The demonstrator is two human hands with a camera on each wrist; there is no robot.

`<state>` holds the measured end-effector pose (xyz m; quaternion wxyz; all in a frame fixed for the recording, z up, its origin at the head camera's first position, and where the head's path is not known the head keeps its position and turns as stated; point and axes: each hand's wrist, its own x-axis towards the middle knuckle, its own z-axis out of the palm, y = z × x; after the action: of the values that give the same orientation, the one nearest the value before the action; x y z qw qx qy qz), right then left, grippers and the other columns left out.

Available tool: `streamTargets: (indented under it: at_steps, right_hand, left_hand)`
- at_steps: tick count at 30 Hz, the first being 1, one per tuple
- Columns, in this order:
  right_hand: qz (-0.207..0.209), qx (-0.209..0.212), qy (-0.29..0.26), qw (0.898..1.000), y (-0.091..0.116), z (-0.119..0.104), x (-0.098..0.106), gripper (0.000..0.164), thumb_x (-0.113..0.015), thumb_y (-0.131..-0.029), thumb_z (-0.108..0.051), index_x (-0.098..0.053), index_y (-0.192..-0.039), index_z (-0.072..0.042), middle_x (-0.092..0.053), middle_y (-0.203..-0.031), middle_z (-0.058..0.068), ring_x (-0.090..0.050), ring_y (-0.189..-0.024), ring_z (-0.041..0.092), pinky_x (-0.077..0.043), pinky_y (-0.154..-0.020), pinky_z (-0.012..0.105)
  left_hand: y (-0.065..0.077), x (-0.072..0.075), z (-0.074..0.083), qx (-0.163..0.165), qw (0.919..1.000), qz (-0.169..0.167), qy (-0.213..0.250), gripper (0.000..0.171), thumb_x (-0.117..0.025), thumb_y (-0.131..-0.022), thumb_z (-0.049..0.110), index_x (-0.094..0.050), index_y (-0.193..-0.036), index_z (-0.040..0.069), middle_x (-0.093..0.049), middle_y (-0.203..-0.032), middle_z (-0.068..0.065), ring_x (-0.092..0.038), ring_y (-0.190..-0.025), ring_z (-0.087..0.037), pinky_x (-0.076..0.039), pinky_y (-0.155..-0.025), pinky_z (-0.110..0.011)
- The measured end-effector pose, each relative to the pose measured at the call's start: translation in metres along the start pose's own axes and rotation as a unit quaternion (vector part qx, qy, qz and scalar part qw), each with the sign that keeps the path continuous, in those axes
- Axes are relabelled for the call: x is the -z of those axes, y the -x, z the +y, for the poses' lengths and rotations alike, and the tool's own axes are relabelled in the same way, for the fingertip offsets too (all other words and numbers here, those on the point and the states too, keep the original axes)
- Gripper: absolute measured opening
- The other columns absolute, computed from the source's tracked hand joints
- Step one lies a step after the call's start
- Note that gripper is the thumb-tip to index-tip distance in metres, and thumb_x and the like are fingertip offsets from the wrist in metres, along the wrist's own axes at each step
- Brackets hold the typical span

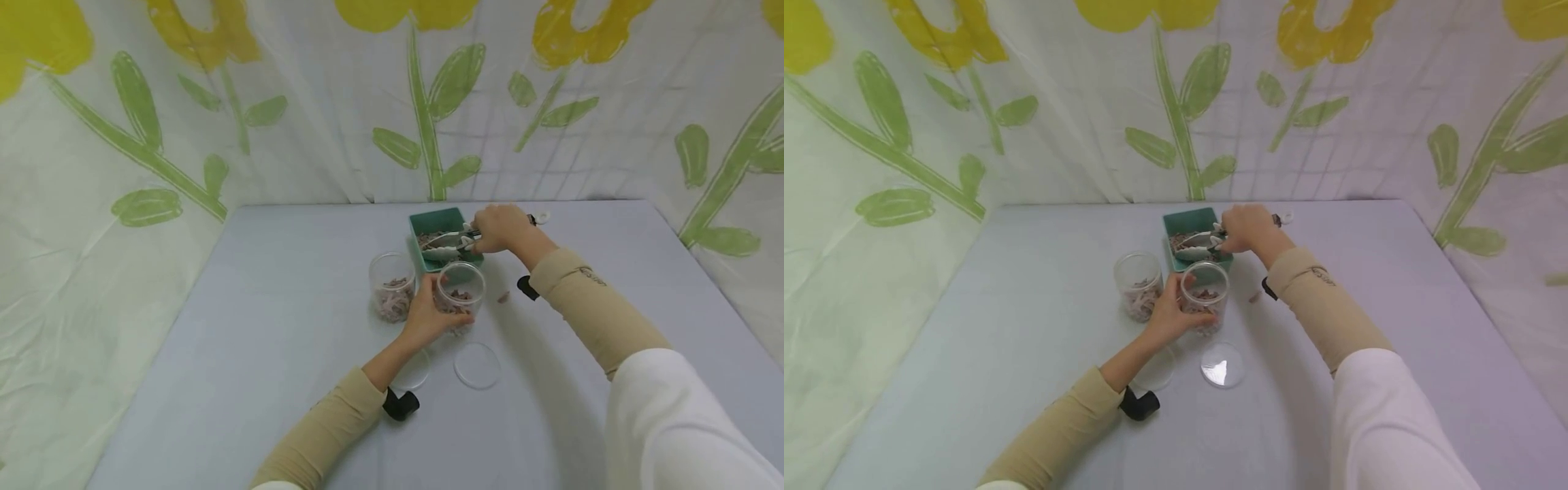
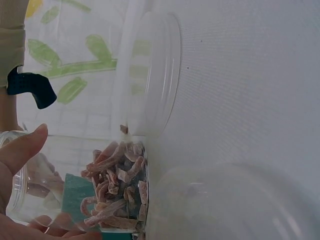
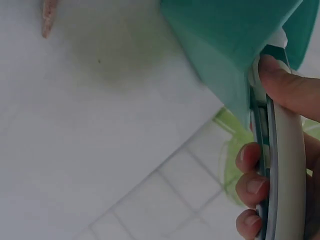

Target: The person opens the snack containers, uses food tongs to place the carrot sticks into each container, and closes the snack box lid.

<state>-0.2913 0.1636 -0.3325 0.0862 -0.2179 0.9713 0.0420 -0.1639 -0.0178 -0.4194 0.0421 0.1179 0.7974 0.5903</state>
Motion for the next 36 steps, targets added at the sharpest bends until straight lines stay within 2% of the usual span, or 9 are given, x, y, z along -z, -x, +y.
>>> streamTargets:
  at_steps: [4, 11, 14, 20, 24, 28, 31, 34, 36]
  right_hand:
    - [0.002, -0.003, -0.006, 1.000, 0.005, -0.001, -0.002, 0.043, -0.070, -0.082, -0.036, -0.071, -0.114, -0.006, -0.068, -0.092, 0.013, -0.059, -0.069, 0.025, -0.045, -0.056, 0.040]
    - [-0.003, -0.040, -0.061, 0.997, 0.025, 0.014, 0.002, 0.061, -0.067, -0.087, -0.045, -0.060, -0.133, -0.006, -0.064, -0.119, 0.019, -0.062, -0.093, 0.034, -0.049, -0.068, 0.045]
    - [0.013, -0.043, -0.096, 0.994, 0.040, 0.022, 0.005, 0.063, -0.067, -0.086, -0.046, -0.060, -0.133, -0.005, -0.066, -0.112, 0.018, -0.060, -0.082, 0.030, -0.045, -0.064, 0.041]
    - [0.052, -0.049, -0.149, 0.986, 0.076, 0.033, 0.012, 0.068, -0.069, -0.086, -0.049, -0.057, -0.135, -0.003, -0.063, -0.076, 0.010, -0.040, -0.057, 0.019, -0.032, -0.054, 0.033]
    - [0.090, -0.048, -0.209, 0.973, 0.101, 0.035, 0.011, 0.069, -0.072, -0.085, -0.045, -0.055, -0.136, -0.003, -0.053, -0.061, 0.004, -0.036, -0.053, 0.017, -0.029, -0.051, 0.032]
    - [0.123, -0.022, -0.284, 0.951, 0.123, 0.034, 0.001, 0.062, -0.076, -0.085, -0.031, -0.055, -0.131, 0.006, -0.067, -0.074, 0.009, -0.039, -0.052, 0.014, -0.033, -0.051, 0.029]
    - [0.145, 0.006, -0.322, 0.936, 0.135, 0.032, -0.013, 0.057, -0.078, -0.084, -0.018, -0.056, -0.126, 0.012, -0.070, -0.098, 0.024, -0.047, -0.057, 0.007, -0.038, -0.053, 0.025]
    - [0.161, 0.033, -0.327, 0.931, 0.142, 0.030, -0.027, 0.052, -0.080, -0.081, -0.012, -0.060, -0.121, 0.013, -0.069, -0.097, 0.026, -0.049, -0.059, 0.004, -0.040, -0.053, 0.023]
    - [0.167, 0.043, -0.315, 0.933, 0.144, 0.028, -0.034, 0.051, -0.081, -0.079, -0.013, -0.062, -0.119, 0.013, -0.071, -0.091, 0.021, -0.049, -0.059, 0.002, -0.039, -0.052, 0.023]
  left_hand:
    - [0.001, -0.001, 0.001, -0.001, 1.0000, 0.003, -0.002, 0.072, -0.088, -0.072, 0.012, -0.042, -0.127, 0.002, -0.051, -0.129, -0.017, -0.049, -0.121, -0.029, -0.038, -0.102, -0.045]
    - [0.000, -0.001, 0.003, 0.002, 1.0000, -0.001, 0.001, 0.073, -0.088, -0.071, 0.011, -0.042, -0.128, 0.003, -0.051, -0.129, -0.018, -0.049, -0.121, -0.030, -0.039, -0.102, -0.046]
    - [0.000, -0.001, 0.003, 0.006, 1.0000, 0.000, 0.002, 0.073, -0.088, -0.071, 0.011, -0.043, -0.128, 0.003, -0.051, -0.129, -0.018, -0.049, -0.121, -0.030, -0.038, -0.102, -0.046]
    - [-0.002, 0.000, 0.000, 0.005, 1.0000, 0.002, -0.001, 0.073, -0.088, -0.071, 0.012, -0.043, -0.128, 0.004, -0.051, -0.129, -0.018, -0.049, -0.121, -0.029, -0.038, -0.102, -0.045]
    - [-0.003, 0.000, -0.002, 0.009, 0.9999, -0.002, -0.006, 0.073, -0.087, -0.072, 0.013, -0.042, -0.129, 0.005, -0.051, -0.129, -0.017, -0.049, -0.121, -0.029, -0.039, -0.101, -0.045]
    - [-0.003, 0.000, -0.001, 0.012, 0.9999, -0.006, -0.005, 0.074, -0.087, -0.073, 0.013, -0.041, -0.130, 0.006, -0.050, -0.130, -0.016, -0.049, -0.122, -0.029, -0.039, -0.101, -0.045]
    - [-0.003, 0.000, -0.001, 0.009, 0.9999, -0.009, -0.003, 0.074, -0.086, -0.073, 0.013, -0.041, -0.131, 0.006, -0.050, -0.130, -0.017, -0.049, -0.121, -0.029, -0.039, -0.101, -0.046]
    - [-0.003, 0.000, -0.001, 0.007, 0.9999, -0.009, -0.001, 0.074, -0.086, -0.074, 0.012, -0.040, -0.132, 0.005, -0.050, -0.130, -0.019, -0.050, -0.119, -0.030, -0.040, -0.099, -0.047]
    - [-0.003, 0.000, -0.001, 0.010, 0.9999, -0.009, 0.002, 0.074, -0.086, -0.073, 0.011, -0.041, -0.131, 0.005, -0.051, -0.129, -0.019, -0.050, -0.119, -0.030, -0.040, -0.099, -0.046]
